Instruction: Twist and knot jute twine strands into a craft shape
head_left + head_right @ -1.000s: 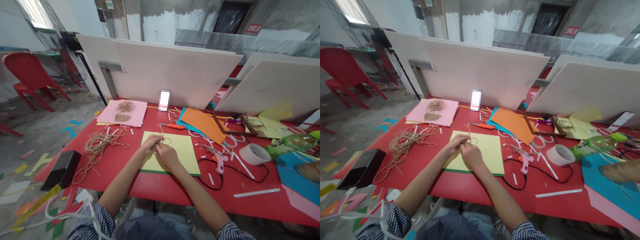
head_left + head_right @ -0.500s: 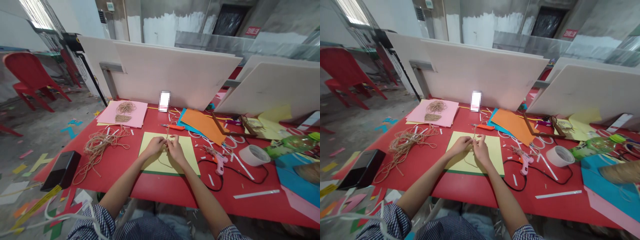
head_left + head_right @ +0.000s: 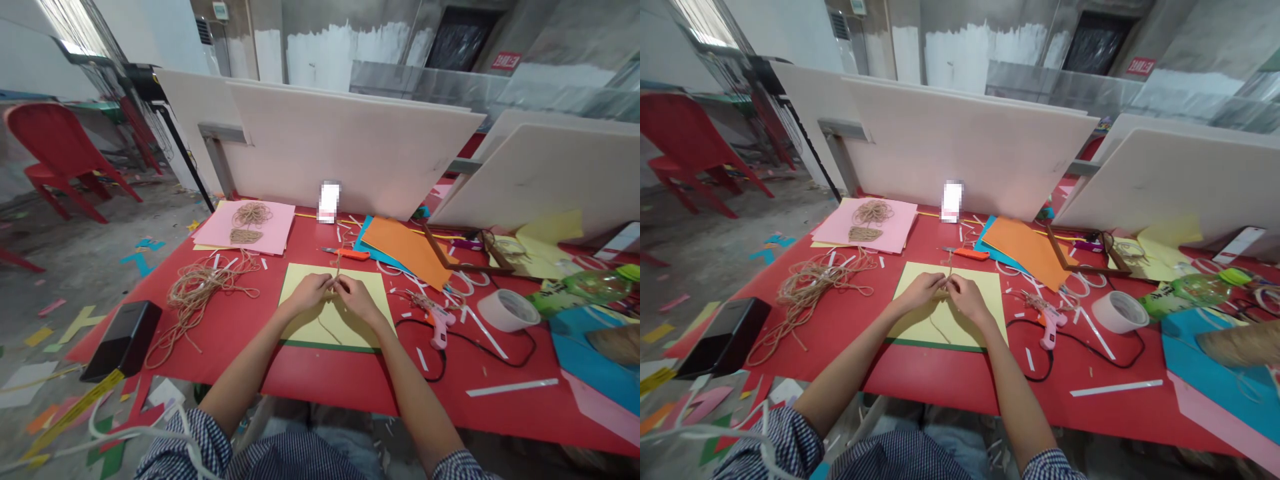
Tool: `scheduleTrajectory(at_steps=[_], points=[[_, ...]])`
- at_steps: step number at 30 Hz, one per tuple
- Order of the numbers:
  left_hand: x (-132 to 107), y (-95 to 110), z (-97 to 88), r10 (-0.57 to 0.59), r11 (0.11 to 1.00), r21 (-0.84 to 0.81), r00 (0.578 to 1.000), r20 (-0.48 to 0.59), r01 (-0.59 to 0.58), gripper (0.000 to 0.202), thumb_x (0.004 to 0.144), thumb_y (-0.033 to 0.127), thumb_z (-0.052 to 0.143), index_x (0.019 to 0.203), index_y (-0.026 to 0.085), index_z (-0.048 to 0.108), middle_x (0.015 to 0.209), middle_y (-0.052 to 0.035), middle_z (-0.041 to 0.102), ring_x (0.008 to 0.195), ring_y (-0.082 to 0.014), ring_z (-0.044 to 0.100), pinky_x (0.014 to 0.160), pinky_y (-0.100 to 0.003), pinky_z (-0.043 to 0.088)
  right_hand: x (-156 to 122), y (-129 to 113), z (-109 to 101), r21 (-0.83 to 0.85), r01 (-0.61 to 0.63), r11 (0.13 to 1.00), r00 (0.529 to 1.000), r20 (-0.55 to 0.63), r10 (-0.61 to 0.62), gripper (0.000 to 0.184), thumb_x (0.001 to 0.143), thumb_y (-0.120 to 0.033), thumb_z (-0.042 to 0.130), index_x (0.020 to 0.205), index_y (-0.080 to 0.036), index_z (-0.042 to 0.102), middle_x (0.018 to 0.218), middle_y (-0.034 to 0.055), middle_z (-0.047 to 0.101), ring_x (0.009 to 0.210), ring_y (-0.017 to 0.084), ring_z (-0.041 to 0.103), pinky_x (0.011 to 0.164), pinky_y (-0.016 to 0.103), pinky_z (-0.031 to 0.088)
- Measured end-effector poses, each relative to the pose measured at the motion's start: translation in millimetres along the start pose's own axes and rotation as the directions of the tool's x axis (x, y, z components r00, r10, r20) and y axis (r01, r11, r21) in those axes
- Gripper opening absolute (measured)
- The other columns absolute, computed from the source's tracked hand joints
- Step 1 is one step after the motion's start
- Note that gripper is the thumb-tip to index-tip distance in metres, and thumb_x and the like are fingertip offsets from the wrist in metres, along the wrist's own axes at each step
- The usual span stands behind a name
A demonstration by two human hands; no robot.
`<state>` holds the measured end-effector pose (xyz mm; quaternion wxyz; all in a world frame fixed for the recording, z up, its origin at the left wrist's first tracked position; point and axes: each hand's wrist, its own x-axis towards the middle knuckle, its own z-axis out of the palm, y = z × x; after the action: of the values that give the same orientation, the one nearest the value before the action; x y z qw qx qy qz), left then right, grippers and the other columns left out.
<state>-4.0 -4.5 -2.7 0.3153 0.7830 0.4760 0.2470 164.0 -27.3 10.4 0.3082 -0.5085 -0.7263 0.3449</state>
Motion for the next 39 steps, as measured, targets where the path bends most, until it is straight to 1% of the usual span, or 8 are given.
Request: scheduleTrajectory(at_steps=[11,14,18,24,28,31,35,39], points=[[-1,4,-2.8,-0.015,0.987,0.158,1.0,0.015,0.013,0.025,0.093,0.024,0.043,0.077,0.018,0.062,0.076,-0.006,0.067,0.069,-0.0182,0.059,0.067,-0.026,0.04,-1,-1,-2,-0.085,0.049,0.995,0.999,0.012,-0.048,0.019,0.091,-0.027,0.044,0.079,-0.02,0.058,0.068,-0.0004,0.059,0.063,0.015,0.051,0.061,0.025,0.032],[-1,6,-0.5,-0.066,0.994,0.078,0.995,-0.079,0.072,0.027,0.095,0.029,0.042,0.085,0.018,0.065,0.081,-0.007,0.07,0.076,-0.0198,0.064,0.072,-0.027,0.045,-2,-4,-2,-0.159,0.066,0.985,0.998,-0.013,-0.069,0.023,0.093,-0.029,0.043,0.078,-0.021,0.057,0.065,-0.0006,0.058,0.059,0.015,0.049,0.059,0.024,0.029],[3,6,4.6,-0.156,0.98,-0.155,0.957,-0.243,0.121,0.028,0.087,0.013,0.039,0.088,0.016,0.067,0.102,-0.0094,0.072,0.092,-0.0183,0.066,0.083,-0.028,0.049,-1,-5,-1,-0.344,0.106,0.933,0.992,-0.029,-0.124,0.023,0.096,-0.028,0.044,0.081,-0.021,0.06,0.069,0.0021,0.062,0.061,0.016,0.052,0.061,0.025,0.03],[3,7,2.7,-0.229,0.932,-0.293,0.973,-0.014,0.215,0.032,0.081,0.01,0.04,0.096,0.013,0.069,0.06,-0.0002,0.062,0.054,-0.0144,0.058,0.065,-0.027,0.05,0,0,4,-0.461,0.123,0.879,0.986,-0.045,-0.161,0.02,0.097,-0.026,0.047,0.099,-0.021,0.067,0.089,0.0103,0.071,0.084,0.023,0.062,0.075,0.03,0.041],[2,12,2.2,-0.128,0.967,-0.227,0.991,-0.046,0.114,0.026,0.085,0.014,0.04,0.082,0.015,0.065,0.064,-0.0019,0.061,0.066,-0.0162,0.061,0.073,-0.027,0.05,-2,0,7,-0.389,0.096,0.916,0.982,-0.113,-0.151,0.024,0.097,-0.028,0.046,0.102,-0.021,0.068,0.093,0.0111,0.071,0.087,0.024,0.064,0.078,0.032,0.043],[0,17,7.2,-0.101,0.98,-0.188,0.985,-0.143,0.073,0.024,0.088,0.017,0.042,0.097,0.016,0.064,0.081,-0.0043,0.067,0.079,-0.0176,0.063,0.077,-0.027,0.049,-3,-3,11,-0.254,0.067,0.965,0.964,-0.234,-0.129,0.026,0.097,-0.03,0.043,0.097,-0.021,0.067,0.092,0.0095,0.071,0.084,0.022,0.063,0.076,0.03,0.043],[-6,25,13.6,-0.163,0.985,-0.089,0.963,-0.216,0.147,0.03,0.092,0.022,0.042,0.118,0.017,0.057,0.079,-0.0035,0.066,0.074,-0.0191,0.064,0.072,-0.028,0.047,-2,-6,22,0.088,0.002,0.996,0.942,-0.335,0.027,0.026,0.092,-0.038,0.046,0.082,-0.02,0.063,0.079,0.0056,0.067,0.07,0.019,0.059,0.067,0.029,0.043],[-12,30,12.7,-0.167,0.983,0.04,0.955,-0.244,0.182,0.037,0.09,0.02,0.045,0.126,0.018,0.053,0.085,-0.0061,0.07,0.08,-0.0224,0.067,0.073,-0.03,0.047,1,-2,34,0.43,-0.047,0.902,0.937,-0.294,0.189,0.027,0.084,-0.045,0.053,0.075,-0.02,0.059,0.078,0.0039,0.065,0.072,0.018,0.058,0.067,0.028,0.045]])
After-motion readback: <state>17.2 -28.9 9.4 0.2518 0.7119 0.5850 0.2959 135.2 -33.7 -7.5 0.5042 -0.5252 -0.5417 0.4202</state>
